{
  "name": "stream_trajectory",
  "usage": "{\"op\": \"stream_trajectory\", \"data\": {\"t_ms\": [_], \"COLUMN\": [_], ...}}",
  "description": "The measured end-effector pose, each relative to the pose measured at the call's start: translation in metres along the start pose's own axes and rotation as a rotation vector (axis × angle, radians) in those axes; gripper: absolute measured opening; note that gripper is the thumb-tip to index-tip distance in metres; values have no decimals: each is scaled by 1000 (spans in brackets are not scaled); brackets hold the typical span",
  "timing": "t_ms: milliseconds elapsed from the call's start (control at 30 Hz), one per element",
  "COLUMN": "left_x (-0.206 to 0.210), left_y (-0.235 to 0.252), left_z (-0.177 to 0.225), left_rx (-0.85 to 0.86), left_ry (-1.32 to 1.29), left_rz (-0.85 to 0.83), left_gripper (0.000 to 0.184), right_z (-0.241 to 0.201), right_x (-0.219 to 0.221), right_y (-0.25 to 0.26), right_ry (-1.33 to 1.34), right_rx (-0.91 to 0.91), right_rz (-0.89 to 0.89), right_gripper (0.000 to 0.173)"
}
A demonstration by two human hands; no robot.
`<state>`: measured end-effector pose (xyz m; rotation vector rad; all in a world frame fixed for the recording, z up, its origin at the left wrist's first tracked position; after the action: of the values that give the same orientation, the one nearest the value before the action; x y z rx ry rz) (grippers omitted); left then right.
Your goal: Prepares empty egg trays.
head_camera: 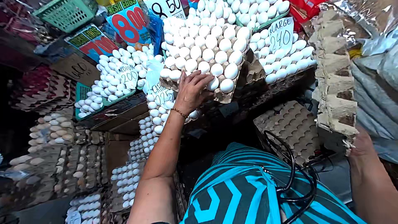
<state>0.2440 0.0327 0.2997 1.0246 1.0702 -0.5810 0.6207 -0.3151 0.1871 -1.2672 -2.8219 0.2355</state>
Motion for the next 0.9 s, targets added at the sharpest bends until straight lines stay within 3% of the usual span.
{"op": "stream_trajectory", "data": {"t_ms": [133,333,400,533,600,667,700,767,800,900], "left_x": [-1,-1,8,48,77,96,99,94,91,86], "left_y": [12,20,10,-33,-49,-54,-53,-46,-44,-44], "left_z": [-5,-9,-2,34,45,42,39,39,39,40], "left_rx": [-4,-36,-77,-165,-170,-177,-183,-204,-204,-194], "left_ry": [22,-11,7,122,170,216,236,268,276,268], "left_rz": [-20,-14,102,531,580,601,617,641,641,626], "left_gripper": [38,35,42,46,37,28,23,12,9,8], "right_z": [0,-1,12,47,51,65,71,82,96,152], "right_x": [4,-3,-20,-52,-54,-52,-51,-49,-52,-84], "right_y": [19,22,27,47,43,43,37,12,2,-17], "right_ry": [71,125,109,265,444,595,496,53,-147,-589], "right_rx": [-33,-16,-23,82,182,332,358,311,273,426], "right_rz": [-94,-49,-55,-236,-367,-424,-329,52,152,249], "right_gripper": [32,34,34,44,51,44,40,44,47,67]}}
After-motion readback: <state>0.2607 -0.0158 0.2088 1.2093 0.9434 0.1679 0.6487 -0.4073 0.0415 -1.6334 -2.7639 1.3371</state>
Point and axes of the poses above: each hand's wrist, its own y-axis towards the middle knuckle, its own x-axis out of the palm, z = x × y, the point moved 2 cm from there along y, towards the middle knuckle, and after that the axes turned 6 degrees about y, right-handed, at the moved point
